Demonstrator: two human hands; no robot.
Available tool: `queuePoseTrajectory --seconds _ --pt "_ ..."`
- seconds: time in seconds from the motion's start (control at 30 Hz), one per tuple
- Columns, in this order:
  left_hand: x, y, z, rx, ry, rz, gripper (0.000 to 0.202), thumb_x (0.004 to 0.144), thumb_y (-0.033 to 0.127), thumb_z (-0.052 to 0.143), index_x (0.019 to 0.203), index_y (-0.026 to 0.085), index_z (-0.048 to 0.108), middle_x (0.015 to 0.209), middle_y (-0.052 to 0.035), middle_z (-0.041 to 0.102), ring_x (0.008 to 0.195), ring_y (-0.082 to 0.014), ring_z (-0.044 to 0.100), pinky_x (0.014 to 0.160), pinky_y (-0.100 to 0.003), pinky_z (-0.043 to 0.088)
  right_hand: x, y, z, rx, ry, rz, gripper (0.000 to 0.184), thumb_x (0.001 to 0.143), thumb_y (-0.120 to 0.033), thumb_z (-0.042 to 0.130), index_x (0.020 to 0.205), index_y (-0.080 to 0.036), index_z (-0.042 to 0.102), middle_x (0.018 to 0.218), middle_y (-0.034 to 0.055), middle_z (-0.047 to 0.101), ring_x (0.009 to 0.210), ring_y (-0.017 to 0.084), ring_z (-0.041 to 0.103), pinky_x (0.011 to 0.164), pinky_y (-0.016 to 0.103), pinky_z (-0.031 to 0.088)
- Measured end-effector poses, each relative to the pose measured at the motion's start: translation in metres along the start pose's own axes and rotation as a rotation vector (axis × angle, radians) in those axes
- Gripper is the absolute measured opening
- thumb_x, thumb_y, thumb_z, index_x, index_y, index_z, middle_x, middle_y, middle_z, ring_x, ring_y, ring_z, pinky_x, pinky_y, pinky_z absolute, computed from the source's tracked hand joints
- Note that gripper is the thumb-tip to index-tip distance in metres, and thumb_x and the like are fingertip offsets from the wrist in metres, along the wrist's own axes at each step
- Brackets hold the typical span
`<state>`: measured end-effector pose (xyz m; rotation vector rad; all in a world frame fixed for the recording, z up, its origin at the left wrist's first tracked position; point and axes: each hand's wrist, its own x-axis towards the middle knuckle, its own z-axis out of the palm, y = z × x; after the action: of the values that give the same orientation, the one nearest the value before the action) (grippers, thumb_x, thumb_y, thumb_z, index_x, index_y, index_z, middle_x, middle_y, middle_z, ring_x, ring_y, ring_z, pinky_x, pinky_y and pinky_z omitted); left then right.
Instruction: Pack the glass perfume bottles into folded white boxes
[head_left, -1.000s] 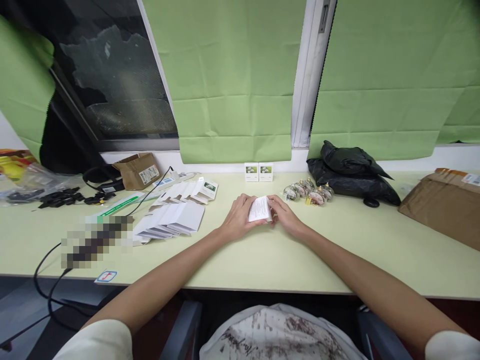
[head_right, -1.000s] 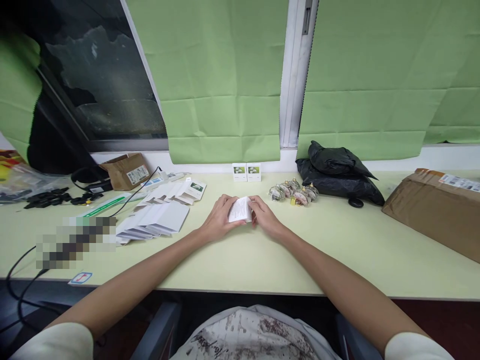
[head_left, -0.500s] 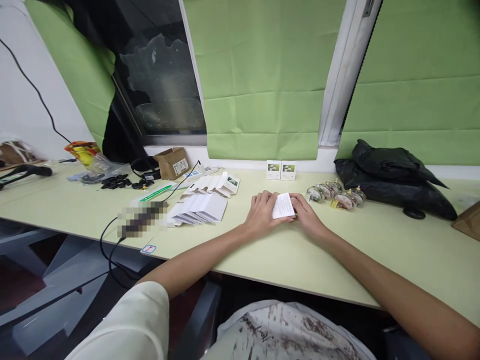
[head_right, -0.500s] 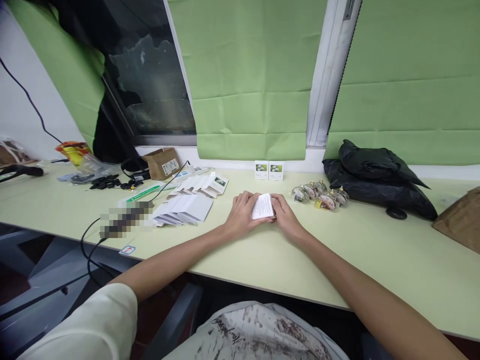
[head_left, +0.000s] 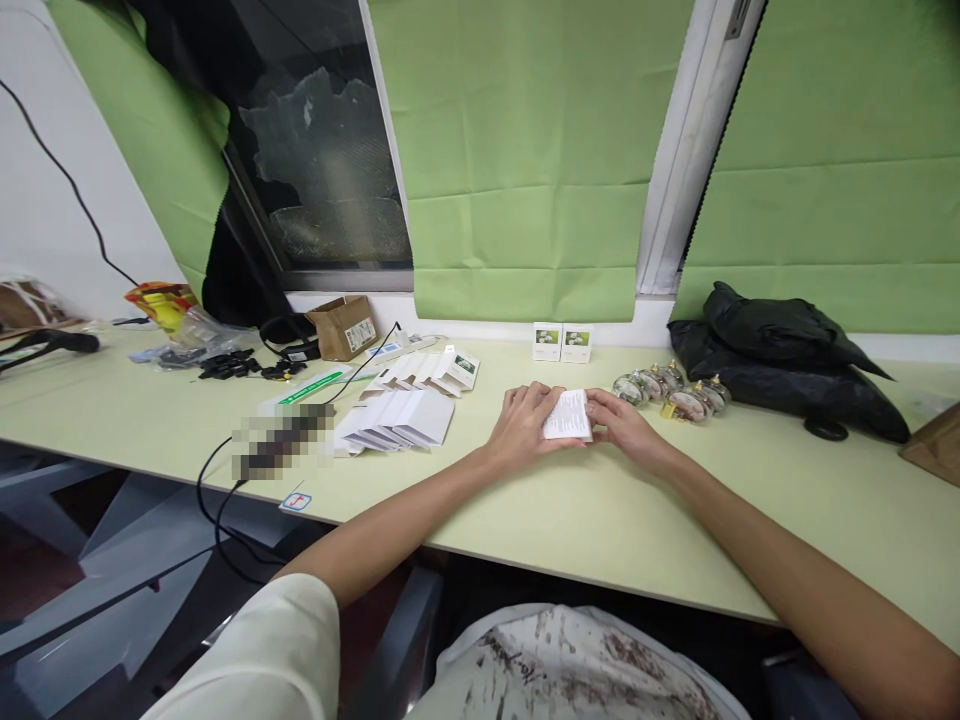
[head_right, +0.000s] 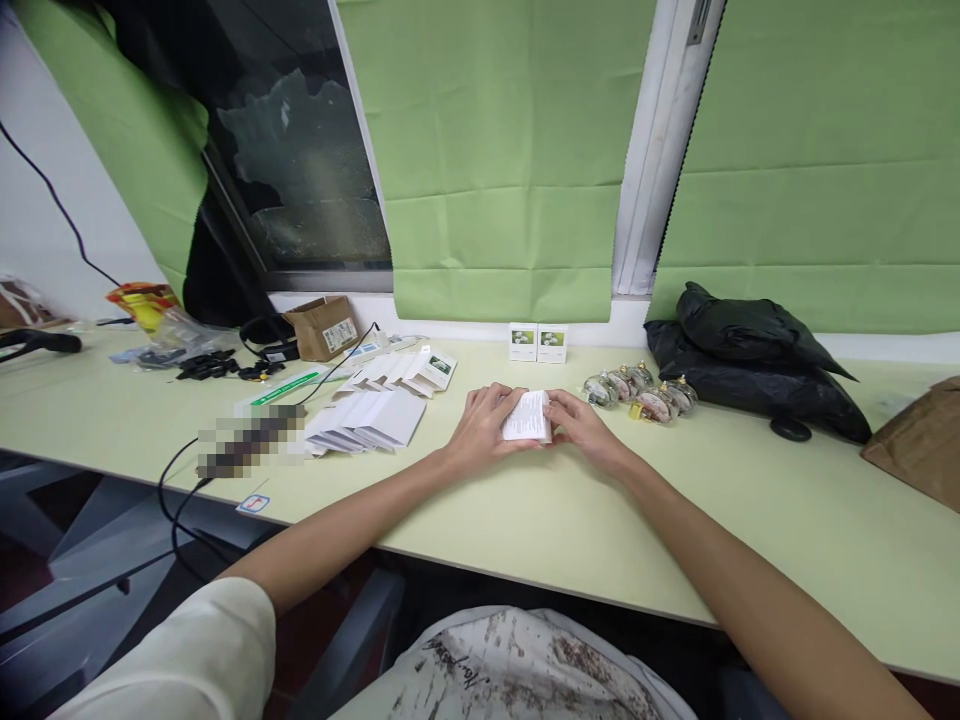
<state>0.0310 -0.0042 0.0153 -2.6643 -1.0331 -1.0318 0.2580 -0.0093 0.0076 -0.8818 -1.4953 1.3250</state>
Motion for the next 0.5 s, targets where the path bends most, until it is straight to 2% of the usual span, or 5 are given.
queuePoseTrajectory --seconds 0.1,0.23,0.33,0.4,0.5 --pt "0.0 -0.005 0.002 0.036 -0.012 0.056 0.091 0.08 0.083 0.063 0.147 0.022 0.05 0.128 -0.0153 0.058 0.116 -0.0343 0.055 0.106 -0.051 0.037 -0.002 -0.005 -0.008 -0.014 -0.087 0.036 0.043 0.087 -0.05 0.074 0.119 -0.023 0.066 0.098 0.0032 0.068 0.082 0.018 0.063 0.074 0.033 0.058" --pt "0.001 -0.01 0.003 0.006 -0.072 0.069 0.088 0.081 0.082 0.063 0.144 0.022 0.052 0.129 -0.015 0.058 0.118 -0.0341 0.056 0.107 -0.05 0.037 0.0 -0.003 -0.005 -0.057 -0.038 0.03 0.035 0.089 -0.043 0.069 0.117 -0.021 0.067 0.096 0.0034 0.069 0.081 0.018 0.064 0.071 0.032 0.057" --pt "0.0 -0.014 0.0 -0.065 -0.134 0.01 0.077 0.09 0.075 0.059 0.145 0.023 0.052 0.129 -0.014 0.058 0.118 -0.0326 0.056 0.106 -0.049 0.04 0.003 0.0 -0.005 -0.018 0.014 0.07 0.032 0.088 -0.037 0.065 0.115 -0.02 0.068 0.09 0.0036 0.067 0.077 0.019 0.064 0.069 0.035 0.059" --pt "-0.001 -0.017 -0.003 -0.143 -0.164 -0.059 0.067 0.097 0.068 0.053 0.148 0.025 0.05 0.129 -0.0124 0.058 0.119 -0.0307 0.057 0.104 -0.046 0.042 0.004 -0.001 -0.008 0.027 0.027 0.073 0.036 0.088 -0.036 0.062 0.121 -0.023 0.065 0.089 0.0024 0.065 0.074 0.019 0.064 0.069 0.036 0.059" --pt "-0.002 -0.023 -0.004 -0.243 -0.187 -0.138 0.059 0.102 0.061 0.05 0.148 0.026 0.05 0.128 -0.0104 0.059 0.118 -0.0288 0.059 0.102 -0.044 0.045 0.003 -0.004 -0.009 -0.091 0.056 -0.059 0.039 0.091 -0.033 0.057 0.129 -0.029 0.063 0.097 0.0023 0.059 0.073 0.017 0.062 0.068 0.035 0.058"
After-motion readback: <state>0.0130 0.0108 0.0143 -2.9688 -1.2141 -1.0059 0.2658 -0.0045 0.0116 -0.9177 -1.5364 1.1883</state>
